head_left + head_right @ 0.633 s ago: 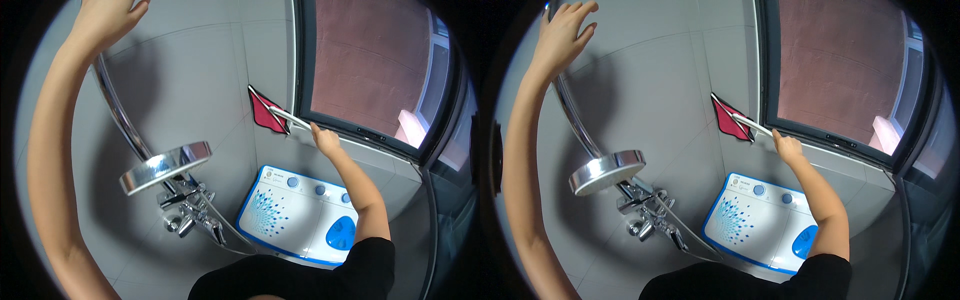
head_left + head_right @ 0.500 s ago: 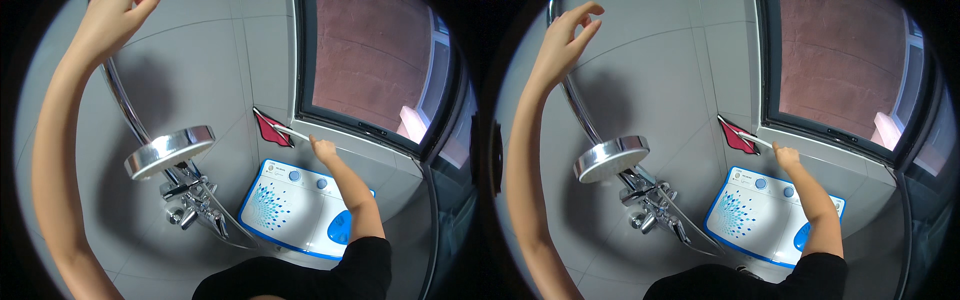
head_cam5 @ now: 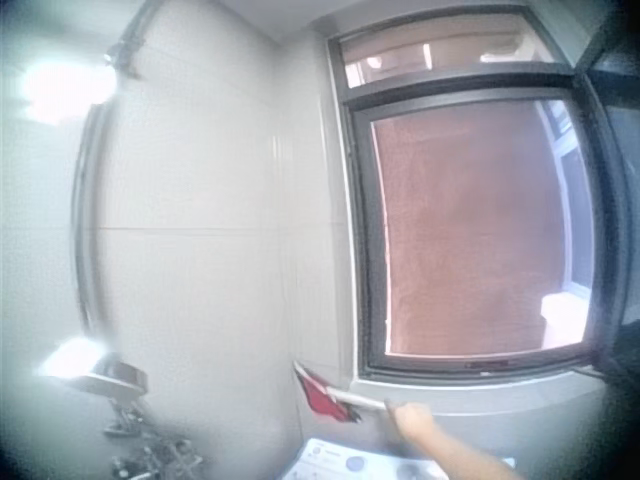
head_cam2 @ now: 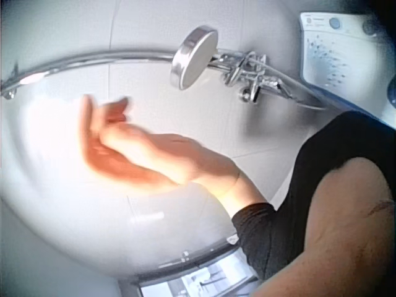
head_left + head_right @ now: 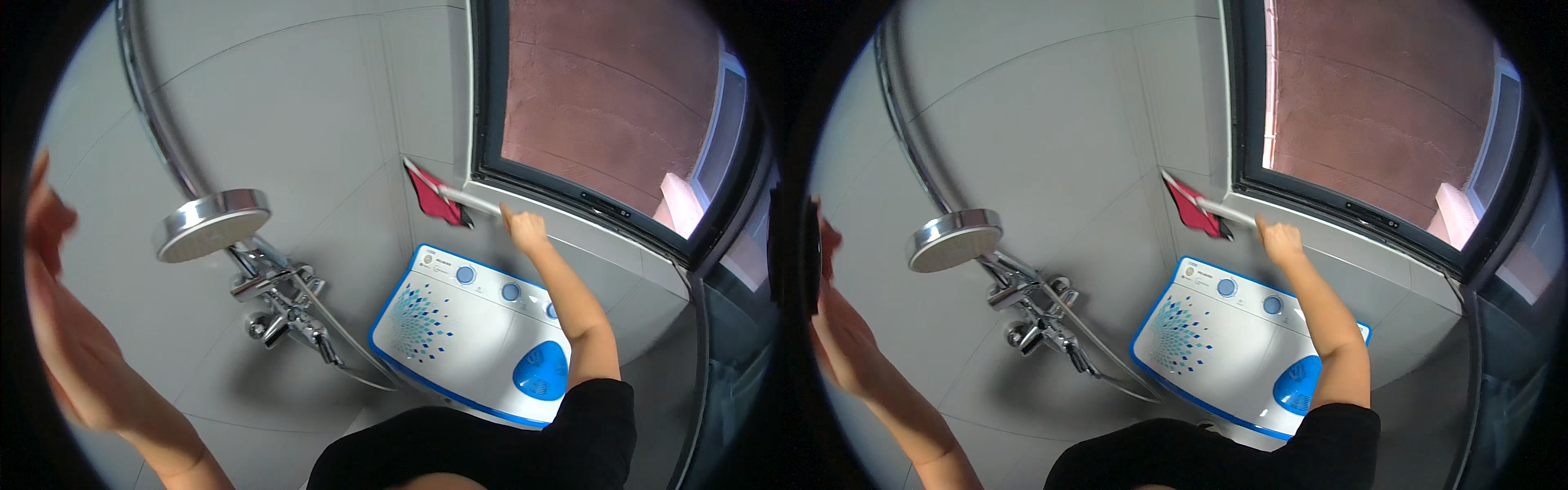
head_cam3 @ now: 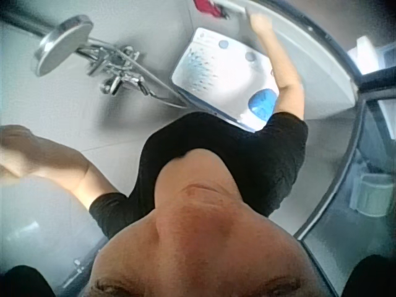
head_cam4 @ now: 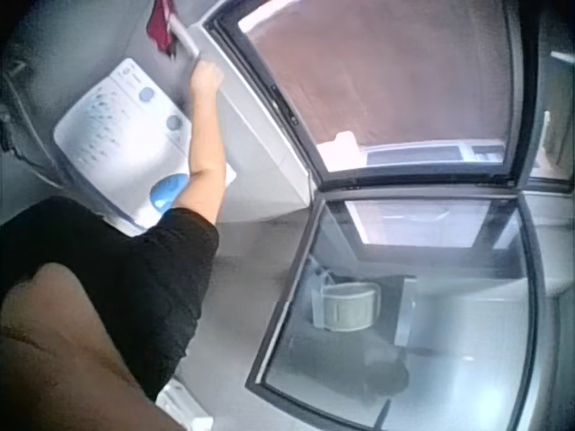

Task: The person cleans bathroom walls using a mini mop, detaches the cloth from the handle, and washes it in a basin of water. They then wipe down the washing machine, floor, and window frame with the cloth by hand before washing it in the basin again.

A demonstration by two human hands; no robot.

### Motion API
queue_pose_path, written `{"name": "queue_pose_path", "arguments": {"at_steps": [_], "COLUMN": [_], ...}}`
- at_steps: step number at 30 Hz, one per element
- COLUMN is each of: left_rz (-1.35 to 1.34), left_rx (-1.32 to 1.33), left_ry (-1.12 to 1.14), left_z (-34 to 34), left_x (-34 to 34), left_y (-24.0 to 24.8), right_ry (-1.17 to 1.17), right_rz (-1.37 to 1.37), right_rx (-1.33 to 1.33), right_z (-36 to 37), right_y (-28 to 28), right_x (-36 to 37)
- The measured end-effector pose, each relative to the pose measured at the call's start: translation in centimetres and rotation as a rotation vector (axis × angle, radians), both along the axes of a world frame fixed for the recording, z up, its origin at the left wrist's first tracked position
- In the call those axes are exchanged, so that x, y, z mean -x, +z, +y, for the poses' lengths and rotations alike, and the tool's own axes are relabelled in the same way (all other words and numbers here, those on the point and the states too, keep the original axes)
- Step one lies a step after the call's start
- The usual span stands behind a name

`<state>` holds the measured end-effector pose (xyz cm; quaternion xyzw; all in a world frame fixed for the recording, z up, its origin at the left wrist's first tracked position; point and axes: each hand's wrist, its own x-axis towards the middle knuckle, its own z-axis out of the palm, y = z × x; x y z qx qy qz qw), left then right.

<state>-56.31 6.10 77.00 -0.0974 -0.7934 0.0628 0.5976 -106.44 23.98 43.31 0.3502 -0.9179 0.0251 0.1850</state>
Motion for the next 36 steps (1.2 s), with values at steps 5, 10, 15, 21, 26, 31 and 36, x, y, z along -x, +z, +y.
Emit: {"name": "queue_pose_path", "arguments": {"at_steps": [5, 10, 15, 21, 26, 31, 36], "left_rz": [-0.255, -0.319, -0.391, -0.504, -0.498, -0.487, -0.411], "left_rx": [0.01, -0.055, -0.113, -0.228, -0.265, -0.288, -0.266], "left_ry": [0.071, -0.14, -0.158, -0.165, -0.172, -0.159, -0.073], "left_z": [6.1, 7.5, 8.0, 7.5, 6.7, 4.9, 2.7], "left_x": [5.6, 12.6, 16.3, 18.7, 22.2, 25.1, 27.2], "left_y": [-7.7, -10.0, -11.0, -11.5, -11.2, -9.1, -6.8], "right_ry": [-0.005, 0.036, 0.184, 0.269, 0.521, 0.688, 0.693], "right_rz": [0.199, 0.081, -0.206, -0.295, -0.598, -0.827, -0.767], "right_rx": [0.52, 0.785, 1.134, 1.17, 1.357, 1.386, 1.388], "right_z": [4.0, 1.4, -2.3, -2.4, -2.5, -2.2, -4.6], "right_y": [5.0, 4.6, 0.8, 4.1, 16.6, 31.3, 43.2], "right_x": [1.1, 1.2, 2.8, 3.6, 5.3, 6.0, 6.9]}}
